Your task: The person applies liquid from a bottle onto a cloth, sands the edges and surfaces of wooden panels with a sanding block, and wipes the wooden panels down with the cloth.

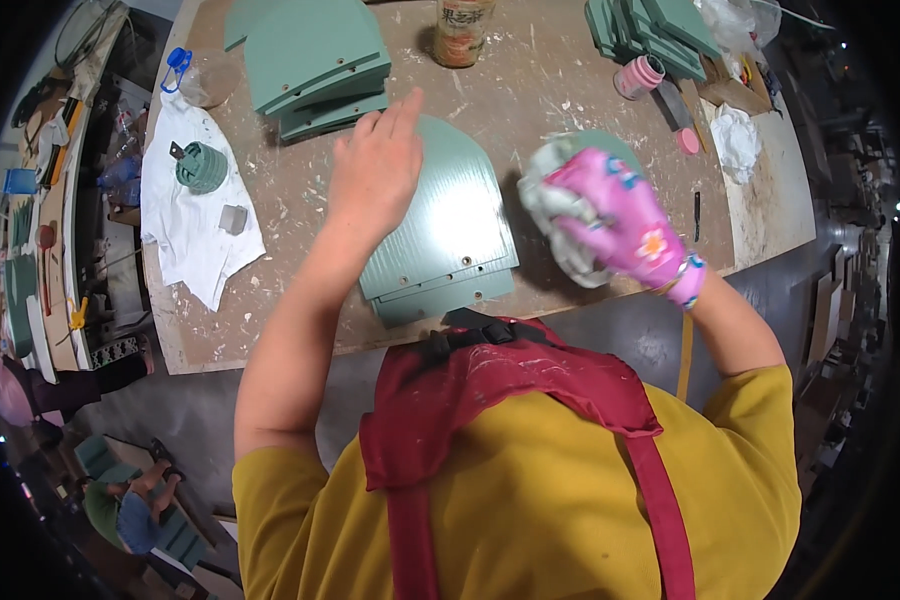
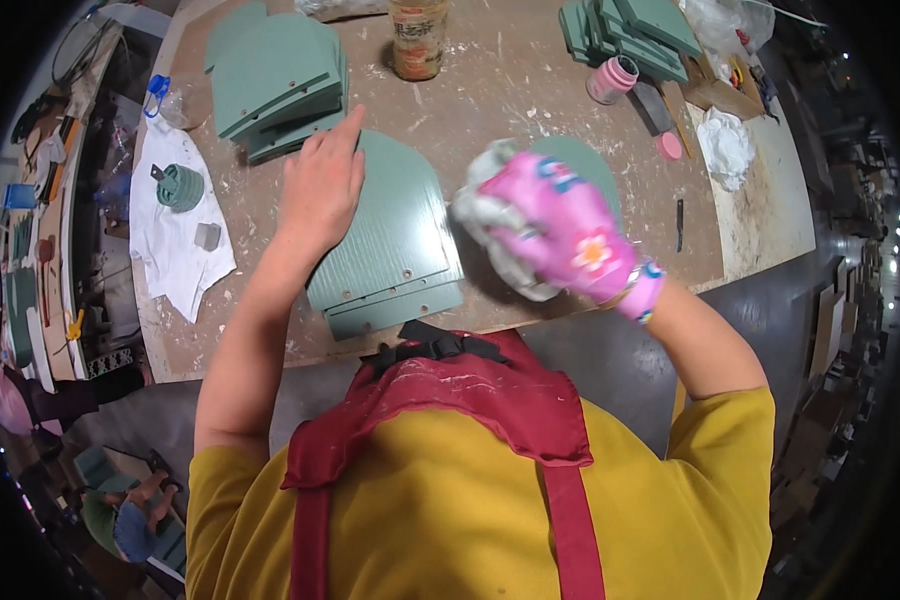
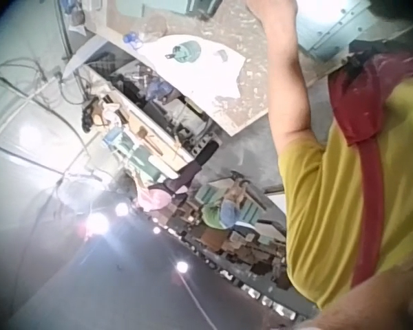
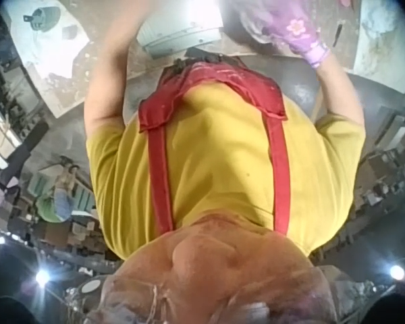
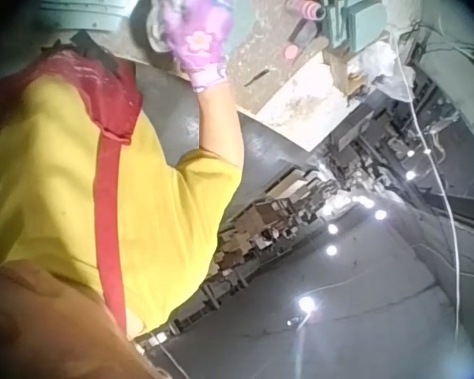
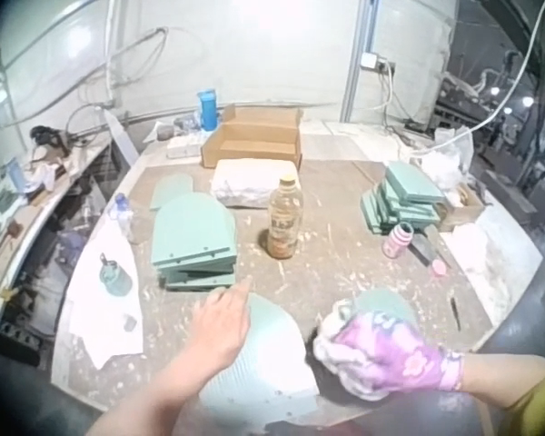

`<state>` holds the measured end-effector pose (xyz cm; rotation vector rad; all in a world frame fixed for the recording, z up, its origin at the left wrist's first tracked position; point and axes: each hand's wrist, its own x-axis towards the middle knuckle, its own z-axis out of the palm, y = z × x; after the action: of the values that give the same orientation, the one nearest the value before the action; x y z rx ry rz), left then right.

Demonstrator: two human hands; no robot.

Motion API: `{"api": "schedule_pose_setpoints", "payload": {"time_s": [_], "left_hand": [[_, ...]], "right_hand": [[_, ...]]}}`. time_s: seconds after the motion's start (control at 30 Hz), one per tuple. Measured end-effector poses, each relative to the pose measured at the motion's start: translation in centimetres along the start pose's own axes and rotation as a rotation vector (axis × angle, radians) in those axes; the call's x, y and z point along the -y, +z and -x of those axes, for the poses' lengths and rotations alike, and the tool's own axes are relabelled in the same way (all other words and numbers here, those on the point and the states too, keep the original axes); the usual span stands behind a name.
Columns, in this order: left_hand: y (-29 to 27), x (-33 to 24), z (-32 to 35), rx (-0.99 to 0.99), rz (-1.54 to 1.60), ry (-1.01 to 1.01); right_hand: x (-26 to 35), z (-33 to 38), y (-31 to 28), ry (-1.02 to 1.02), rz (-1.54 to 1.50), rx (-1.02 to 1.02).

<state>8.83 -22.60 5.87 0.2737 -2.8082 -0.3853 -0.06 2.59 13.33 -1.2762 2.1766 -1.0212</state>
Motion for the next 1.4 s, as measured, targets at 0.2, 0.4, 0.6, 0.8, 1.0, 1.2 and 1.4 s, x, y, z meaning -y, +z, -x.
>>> {"api": "schedule_pose_setpoints", "payload": {"time_s": [0.2, 0.4, 0.6, 0.8, 1.0, 1.2, 1.4], "left_hand": [[0.2, -0.2, -0.3, -0.025, -0.010, 0.044], [0.3, 0.0, -0.2, -0.014, -0.020, 0.028], [0.1, 0.2, -0.1, -0.023, -0.008, 0.034], [-0.5, 1.4, -0.3, -0.082, 0.105, 0.043], [-1.6, 1.3, 0.1, 0.107, 0.159, -0.107], [-1.2, 1.2, 0.4, 0.038, 0.173, -0.064], [-1.3, 1.3, 0.8, 0.054, 0.213, -0.092]], "right_hand": [[-2.8, -4.5, 3.9, -0.449, 0.449, 0.020], [-1.1, -0.9, 4.2, -0.385, 0.446, 0.153], [-1.9, 0.1, 4.6, -0.404, 0.463, 0.088], [-0.3, 1.3, -1.9, 0.053, 0.185, 0.087], [0.2, -4.0, 2.1, -0.337, 0.431, -0.116], [-1.0, -11.9, 5.7, -0.383, 0.570, -0.170], [-0.3, -10.0, 5.4, -0.397, 0.655, -0.016]]}}
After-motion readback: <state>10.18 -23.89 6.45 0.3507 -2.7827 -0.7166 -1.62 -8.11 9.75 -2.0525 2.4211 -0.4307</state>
